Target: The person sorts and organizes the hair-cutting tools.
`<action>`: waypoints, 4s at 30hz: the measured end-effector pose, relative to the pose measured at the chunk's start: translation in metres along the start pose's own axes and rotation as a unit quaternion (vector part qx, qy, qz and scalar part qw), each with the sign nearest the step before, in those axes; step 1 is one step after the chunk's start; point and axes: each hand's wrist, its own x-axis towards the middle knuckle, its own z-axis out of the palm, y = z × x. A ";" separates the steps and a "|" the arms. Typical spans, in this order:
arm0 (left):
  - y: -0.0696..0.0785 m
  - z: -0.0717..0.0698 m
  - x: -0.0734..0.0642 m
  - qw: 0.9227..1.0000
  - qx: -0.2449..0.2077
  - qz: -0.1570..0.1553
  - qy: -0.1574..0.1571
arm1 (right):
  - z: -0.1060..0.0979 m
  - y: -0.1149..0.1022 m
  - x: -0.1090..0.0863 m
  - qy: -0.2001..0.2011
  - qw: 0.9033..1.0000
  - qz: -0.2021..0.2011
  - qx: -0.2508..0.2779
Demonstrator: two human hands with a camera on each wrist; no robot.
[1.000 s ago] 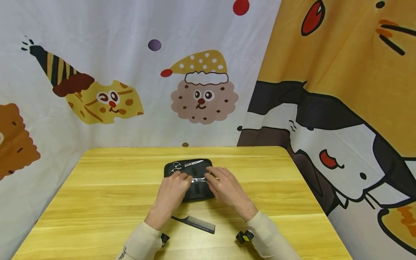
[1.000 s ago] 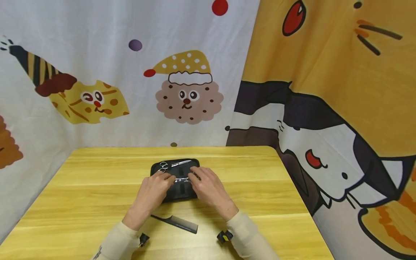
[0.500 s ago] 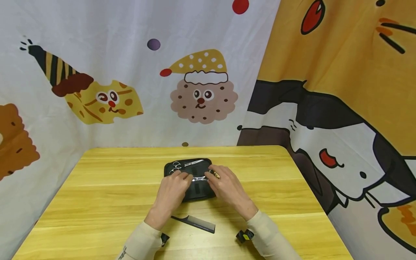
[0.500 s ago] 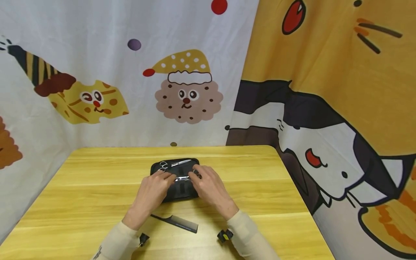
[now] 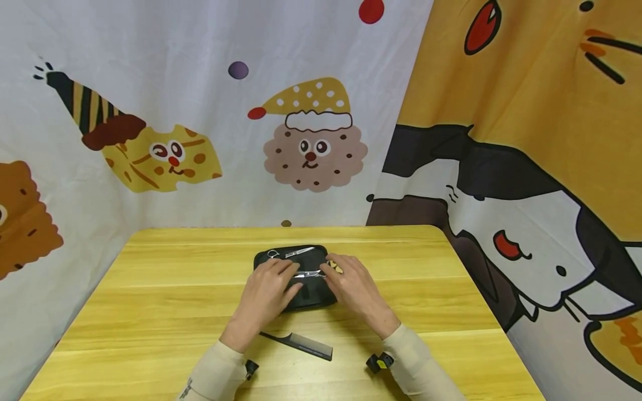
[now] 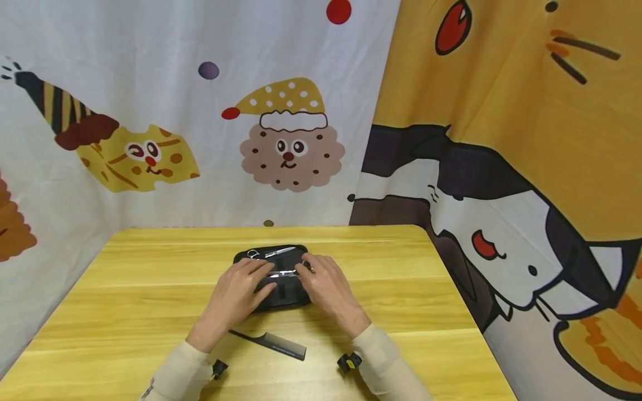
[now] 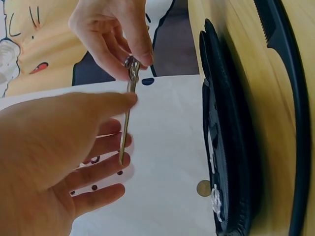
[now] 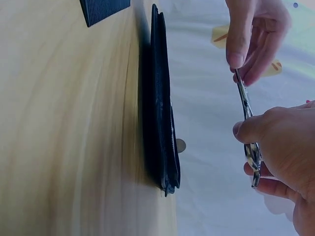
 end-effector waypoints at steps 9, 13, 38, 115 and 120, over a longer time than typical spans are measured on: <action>-0.010 0.000 -0.009 0.998 -0.037 -0.042 -0.022 | -0.003 0.008 0.000 0.010 1.000 0.014 0.015; -0.014 0.000 -0.013 0.997 -0.053 -0.052 -0.024 | -0.002 0.010 0.000 0.009 1.000 0.015 0.018; -0.039 0.017 -0.038 0.960 -0.129 -0.180 -0.173 | 0.003 0.019 -0.005 0.011 0.999 0.040 0.025; -0.049 0.013 -0.050 0.923 -0.172 -0.226 -0.260 | 0.019 0.051 -0.013 -0.151 0.985 0.086 0.016; -0.049 0.016 -0.050 0.923 -0.170 -0.226 -0.262 | 0.026 0.051 -0.010 -0.148 0.985 0.084 0.029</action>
